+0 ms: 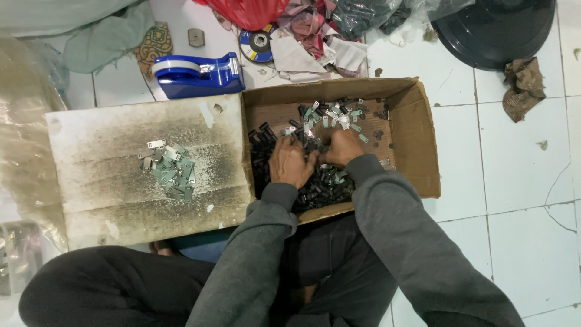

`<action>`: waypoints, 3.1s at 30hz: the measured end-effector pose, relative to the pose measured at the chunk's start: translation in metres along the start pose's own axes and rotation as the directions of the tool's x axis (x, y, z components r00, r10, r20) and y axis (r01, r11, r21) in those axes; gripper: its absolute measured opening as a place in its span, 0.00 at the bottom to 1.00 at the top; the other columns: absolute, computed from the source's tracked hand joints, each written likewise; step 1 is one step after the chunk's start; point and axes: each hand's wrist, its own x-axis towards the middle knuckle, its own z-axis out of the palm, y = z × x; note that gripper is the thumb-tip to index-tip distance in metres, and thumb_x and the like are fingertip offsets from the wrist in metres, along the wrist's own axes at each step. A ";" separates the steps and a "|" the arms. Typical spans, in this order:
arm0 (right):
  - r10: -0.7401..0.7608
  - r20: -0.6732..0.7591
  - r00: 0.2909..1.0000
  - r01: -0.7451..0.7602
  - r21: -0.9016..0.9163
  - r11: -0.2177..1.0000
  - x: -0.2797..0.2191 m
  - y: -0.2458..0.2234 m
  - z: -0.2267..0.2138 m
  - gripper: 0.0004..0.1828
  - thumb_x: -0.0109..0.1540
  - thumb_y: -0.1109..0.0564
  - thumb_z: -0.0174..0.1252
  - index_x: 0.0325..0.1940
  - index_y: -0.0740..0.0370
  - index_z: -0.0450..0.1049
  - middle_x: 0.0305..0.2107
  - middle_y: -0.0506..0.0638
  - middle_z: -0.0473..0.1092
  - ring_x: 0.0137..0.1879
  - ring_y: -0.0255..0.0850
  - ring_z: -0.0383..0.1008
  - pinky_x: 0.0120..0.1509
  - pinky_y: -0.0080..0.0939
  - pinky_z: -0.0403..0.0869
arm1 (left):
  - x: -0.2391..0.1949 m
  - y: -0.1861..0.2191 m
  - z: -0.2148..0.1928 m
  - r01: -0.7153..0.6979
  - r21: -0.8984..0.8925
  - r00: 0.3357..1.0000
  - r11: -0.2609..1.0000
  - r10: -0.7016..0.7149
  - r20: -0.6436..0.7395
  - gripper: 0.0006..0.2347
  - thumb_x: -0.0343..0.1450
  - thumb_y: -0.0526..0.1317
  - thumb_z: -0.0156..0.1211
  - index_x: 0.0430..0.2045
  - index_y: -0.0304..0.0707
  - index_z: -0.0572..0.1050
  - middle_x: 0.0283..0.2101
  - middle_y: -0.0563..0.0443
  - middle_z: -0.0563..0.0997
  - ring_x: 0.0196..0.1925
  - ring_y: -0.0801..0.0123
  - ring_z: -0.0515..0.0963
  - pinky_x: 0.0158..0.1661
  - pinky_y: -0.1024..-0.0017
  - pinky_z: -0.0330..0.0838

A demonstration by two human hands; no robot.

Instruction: The person sits on the floor and sorts small electronic components from a cardboard box onto a white board. They pick up handfuls of mixed parts, separate the lighter-colored components, and place them on the board while leaving the darker parts in the box.

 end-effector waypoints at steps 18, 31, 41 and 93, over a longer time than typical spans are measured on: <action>-0.012 0.254 0.967 -0.250 0.960 0.128 -0.024 0.015 -0.054 0.05 0.69 0.56 0.61 0.40 0.57 0.72 0.28 0.49 0.71 0.36 0.42 0.73 0.36 0.38 0.70 | -0.007 -0.032 0.052 -0.234 0.283 0.969 0.930 0.246 -0.008 0.03 0.65 0.37 0.67 0.25 0.38 0.81 0.37 0.45 0.80 0.50 0.51 0.75 0.44 0.58 0.72; -0.026 -0.082 0.996 0.068 0.572 0.817 -0.020 0.016 -0.023 0.16 0.52 0.53 0.81 0.39 0.57 0.85 0.30 0.56 0.77 0.38 0.44 0.75 0.43 0.48 0.75 | -0.008 -0.027 0.049 -0.256 0.287 0.966 0.923 0.253 0.048 0.04 0.67 0.36 0.66 0.25 0.35 0.82 0.38 0.40 0.80 0.48 0.46 0.75 0.44 0.53 0.70; 0.156 0.023 0.988 -0.105 0.832 0.544 -0.027 -0.002 -0.048 0.06 0.55 0.59 0.66 0.37 0.56 0.80 0.31 0.53 0.76 0.39 0.44 0.75 0.38 0.45 0.75 | -0.005 -0.010 0.025 -0.429 0.226 0.900 0.875 0.434 0.027 0.04 0.68 0.33 0.64 0.22 0.39 0.82 0.44 0.46 0.83 0.49 0.51 0.75 0.41 0.58 0.67; 0.144 -0.209 0.967 -0.041 0.430 0.902 0.012 -0.032 0.012 0.25 0.50 0.38 0.81 0.39 0.57 0.84 0.34 0.56 0.80 0.49 0.61 0.81 0.51 0.61 0.80 | 0.007 0.010 -0.008 0.405 0.052 0.901 0.913 -0.408 0.145 0.14 0.75 0.46 0.52 0.47 0.35 0.72 0.36 0.33 0.85 0.43 0.41 0.86 0.43 0.46 0.80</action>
